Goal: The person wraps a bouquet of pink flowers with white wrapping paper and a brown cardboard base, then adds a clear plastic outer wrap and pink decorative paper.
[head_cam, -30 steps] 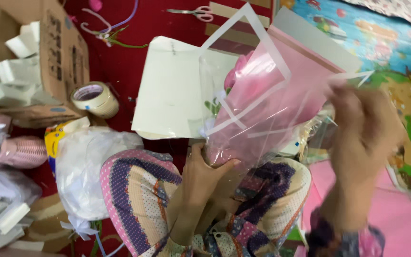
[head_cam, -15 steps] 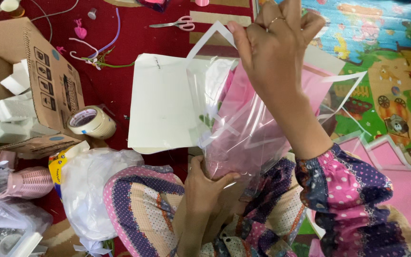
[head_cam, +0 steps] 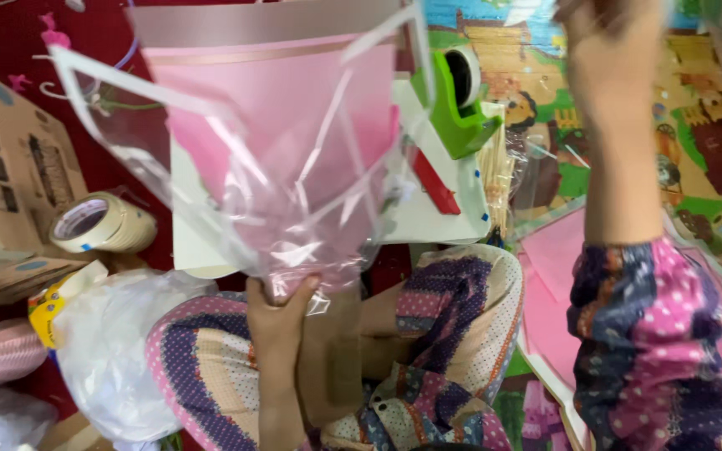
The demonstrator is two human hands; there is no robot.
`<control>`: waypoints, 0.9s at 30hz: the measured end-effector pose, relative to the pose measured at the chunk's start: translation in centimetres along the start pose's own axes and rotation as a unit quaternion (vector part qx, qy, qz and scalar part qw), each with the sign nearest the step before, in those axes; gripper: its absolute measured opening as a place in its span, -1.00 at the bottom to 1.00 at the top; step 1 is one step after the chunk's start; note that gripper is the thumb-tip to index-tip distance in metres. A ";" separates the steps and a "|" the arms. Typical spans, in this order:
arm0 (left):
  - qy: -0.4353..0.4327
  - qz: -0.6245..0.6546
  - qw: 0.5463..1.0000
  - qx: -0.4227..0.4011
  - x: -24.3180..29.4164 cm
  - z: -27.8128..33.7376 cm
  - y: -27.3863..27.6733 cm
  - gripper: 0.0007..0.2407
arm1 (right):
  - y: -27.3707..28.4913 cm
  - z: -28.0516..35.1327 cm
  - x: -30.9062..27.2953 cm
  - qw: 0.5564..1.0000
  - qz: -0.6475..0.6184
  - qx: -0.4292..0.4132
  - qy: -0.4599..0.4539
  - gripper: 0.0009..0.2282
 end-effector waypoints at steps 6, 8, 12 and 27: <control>0.004 0.065 0.998 0.018 -1.0 -1.3 -0.7 -0.64 | -4.1 4.4 9.5 0.912 0.036 -0.189 -0.363 -0.85; 0.004 0.077 0.997 0.011 -1.1 -1.2 -1.0 -0.65 | -5.2 4.8 10.5 0.886 0.016 -0.193 -0.422 -0.77; 0.013 0.015 1.000 0.000 -1.3 -1.3 -1.7 -0.62 | -6.8 4.3 13.0 0.815 -0.038 -0.244 -0.524 -0.56; 0.038 0.007 0.999 -0.029 0.3 -0.3 -2.2 -0.56 | -1.2 8.0 7.0 0.784 -0.153 -0.023 -0.601 -0.50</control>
Point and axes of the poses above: each hand's wrist, its own z-axis away from the middle knuckle, its own y-axis out of the back of the hand, x = y × z, the point moved 2 cm from there along -z, towards the middle knuckle, and after that the axes turned 10 degrees about x, right-handed, at the moved point
